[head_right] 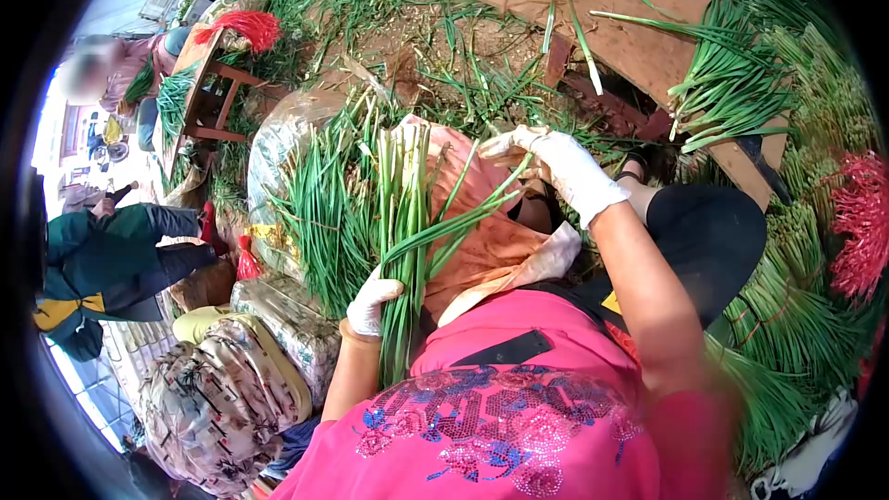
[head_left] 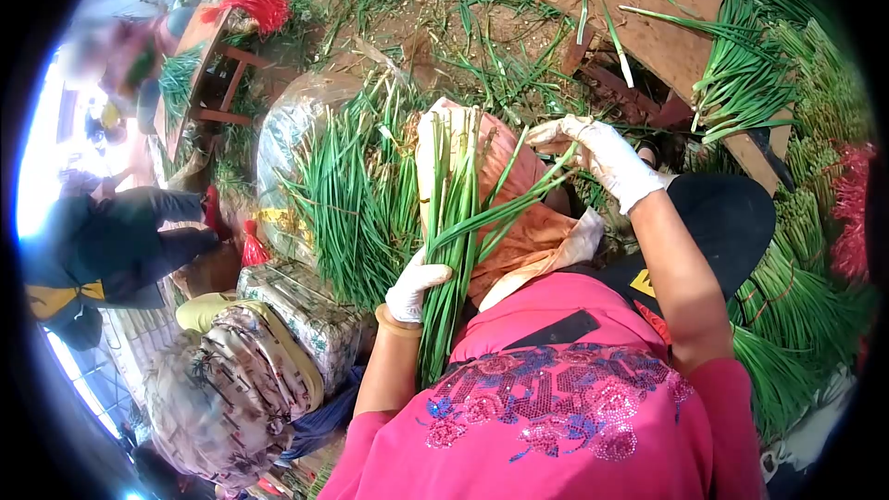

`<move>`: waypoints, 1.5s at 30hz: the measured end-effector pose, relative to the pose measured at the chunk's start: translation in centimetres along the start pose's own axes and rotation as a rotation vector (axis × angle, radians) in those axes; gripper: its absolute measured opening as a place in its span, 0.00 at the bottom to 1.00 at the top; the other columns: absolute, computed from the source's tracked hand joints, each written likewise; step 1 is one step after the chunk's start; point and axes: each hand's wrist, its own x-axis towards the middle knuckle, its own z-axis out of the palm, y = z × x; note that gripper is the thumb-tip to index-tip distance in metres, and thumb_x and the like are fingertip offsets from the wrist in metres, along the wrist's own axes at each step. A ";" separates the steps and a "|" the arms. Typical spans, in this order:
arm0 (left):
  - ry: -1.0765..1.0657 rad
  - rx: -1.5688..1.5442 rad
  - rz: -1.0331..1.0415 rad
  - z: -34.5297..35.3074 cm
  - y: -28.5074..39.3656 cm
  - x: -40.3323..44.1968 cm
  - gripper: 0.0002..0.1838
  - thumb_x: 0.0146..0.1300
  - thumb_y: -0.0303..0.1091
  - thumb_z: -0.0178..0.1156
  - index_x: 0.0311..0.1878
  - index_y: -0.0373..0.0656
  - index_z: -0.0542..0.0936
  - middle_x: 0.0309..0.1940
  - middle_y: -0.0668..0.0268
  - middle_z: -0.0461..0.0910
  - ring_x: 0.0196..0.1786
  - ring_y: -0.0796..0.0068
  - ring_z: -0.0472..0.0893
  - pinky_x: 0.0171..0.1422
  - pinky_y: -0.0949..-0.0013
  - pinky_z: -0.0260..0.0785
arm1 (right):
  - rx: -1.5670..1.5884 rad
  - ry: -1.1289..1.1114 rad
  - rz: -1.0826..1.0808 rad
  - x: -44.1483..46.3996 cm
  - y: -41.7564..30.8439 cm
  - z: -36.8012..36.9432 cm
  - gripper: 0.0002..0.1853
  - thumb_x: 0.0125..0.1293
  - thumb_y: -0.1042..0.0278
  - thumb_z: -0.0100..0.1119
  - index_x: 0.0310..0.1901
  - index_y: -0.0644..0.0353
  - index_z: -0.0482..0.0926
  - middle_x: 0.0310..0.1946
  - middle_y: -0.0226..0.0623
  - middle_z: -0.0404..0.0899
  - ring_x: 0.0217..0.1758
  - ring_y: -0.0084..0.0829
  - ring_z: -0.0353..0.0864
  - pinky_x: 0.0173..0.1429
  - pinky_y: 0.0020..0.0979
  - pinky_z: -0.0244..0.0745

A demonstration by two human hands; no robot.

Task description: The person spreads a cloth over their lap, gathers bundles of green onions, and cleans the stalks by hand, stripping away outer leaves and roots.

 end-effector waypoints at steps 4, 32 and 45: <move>-0.016 -0.065 -0.006 0.1 0.1 -0.2 0.31 0.45 0.36 0.65 0.54 0.35 0.70 0.35 0.60 0.78 0.32 0.68 0.79 0.36 0.69 0.74 | -0.102 -0.094 0.125 0.0 -0.6 1.1 0.25 0.72 0.48 0.36 0.51 0.60 0.77 0.44 0.28 0.80 0.36 0.16 0.75 0.34 0.16 0.66; -0.083 -0.022 -0.069 -1.6 -0.2 0.2 0.34 0.49 0.37 0.66 0.59 0.36 0.68 0.47 0.63 0.77 0.47 0.72 0.77 0.55 0.70 0.68 | 0.790 -0.012 0.027 2.6 8.9 -1.2 0.21 0.72 0.56 0.39 0.56 0.63 0.70 0.48 0.39 0.78 0.47 0.27 0.79 0.41 0.22 0.77; -0.056 0.110 0.122 0.1 0.5 0.2 0.39 0.51 0.52 0.65 0.60 0.35 0.67 0.49 0.59 0.76 0.48 0.68 0.77 0.55 0.66 0.69 | 0.789 -0.038 -0.035 1.9 1.2 6.8 0.15 0.67 0.64 0.52 0.50 0.64 0.71 0.44 0.39 0.78 0.44 0.30 0.78 0.49 0.33 0.75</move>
